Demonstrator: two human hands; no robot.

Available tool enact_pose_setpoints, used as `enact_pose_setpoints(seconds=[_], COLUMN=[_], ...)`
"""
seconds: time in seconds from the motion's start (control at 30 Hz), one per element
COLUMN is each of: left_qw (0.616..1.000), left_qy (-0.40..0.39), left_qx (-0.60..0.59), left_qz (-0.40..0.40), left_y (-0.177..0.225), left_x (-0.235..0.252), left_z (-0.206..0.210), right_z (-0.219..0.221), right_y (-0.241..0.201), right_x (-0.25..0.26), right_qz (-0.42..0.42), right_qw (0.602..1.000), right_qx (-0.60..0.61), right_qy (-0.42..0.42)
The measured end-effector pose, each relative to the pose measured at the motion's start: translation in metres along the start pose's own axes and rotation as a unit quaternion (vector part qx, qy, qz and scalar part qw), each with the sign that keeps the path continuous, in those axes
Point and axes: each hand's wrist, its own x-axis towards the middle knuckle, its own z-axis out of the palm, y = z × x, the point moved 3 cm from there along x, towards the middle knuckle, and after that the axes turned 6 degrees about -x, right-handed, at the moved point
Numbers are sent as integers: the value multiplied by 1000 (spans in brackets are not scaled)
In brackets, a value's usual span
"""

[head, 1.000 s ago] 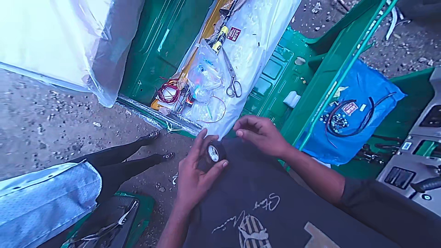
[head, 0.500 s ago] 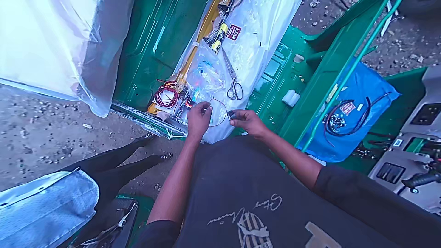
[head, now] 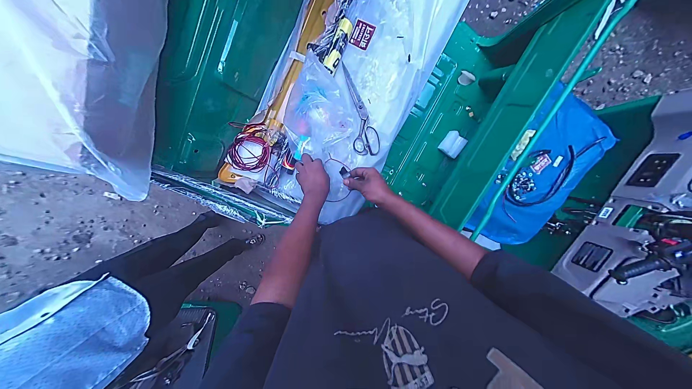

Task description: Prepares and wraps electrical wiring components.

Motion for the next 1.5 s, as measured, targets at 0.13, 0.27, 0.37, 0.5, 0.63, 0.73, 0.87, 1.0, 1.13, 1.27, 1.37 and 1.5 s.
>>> enact_pose_setpoints(seconds=[0.13, 0.27, 0.37, 0.5, 0.63, 0.73, 0.87, 1.0, 1.13, 1.27, 1.37, 1.5], left_qw=[996, 986, 978, 955, 931, 919, 878, 825, 817, 820, 837, 868], left_qy=[17, 34, 44, 102, 136, 131, 89, 73, 84, 80, 89, 105], left_qx=[-84, -129, -150, -186, -260, -325, -458, -555, -562, -555, -524, -463], left_qz=[31, 102, 136, 209, 216, 183, 110, 76, 93, 112, 130, 142], left_y=[-8, -6, -9, -17, -24, -26, -30, -30, -29, -27, -29, -31], left_x=[-13, -43, -69, -96, -113, -117, -120, -122, -122, -121, -119, -118], left_z=[-24, -54, -62, -66, -66, -62, -61, -66, -66, -66, -66, -67], right_z=[4, 8, 14, 20, 27, 31, 32, 31, 29, 29, 30, 31], right_y=[-4, -10, -14, -21, -29, -35, -36, -41, -45, -44, -43, -43], right_x=[2, 1, 2, 2, -5, -12, -16, -22, -27, -27, -25, -24], right_qz=[1, -1, -8, -29, -56, -74, -93, -113, -116, -119, -119, -118], right_qw=[1000, 999, 996, 995, 997, 997, 995, 993, 992, 992, 992, 993], right_qx=[-2, -37, -78, -92, -57, -15, 13, 37, 39, 39, 33, 28], right_qy=[-17, -39, -36, -13, -2, 3, 20, 11, 17, 15, 12, 4])
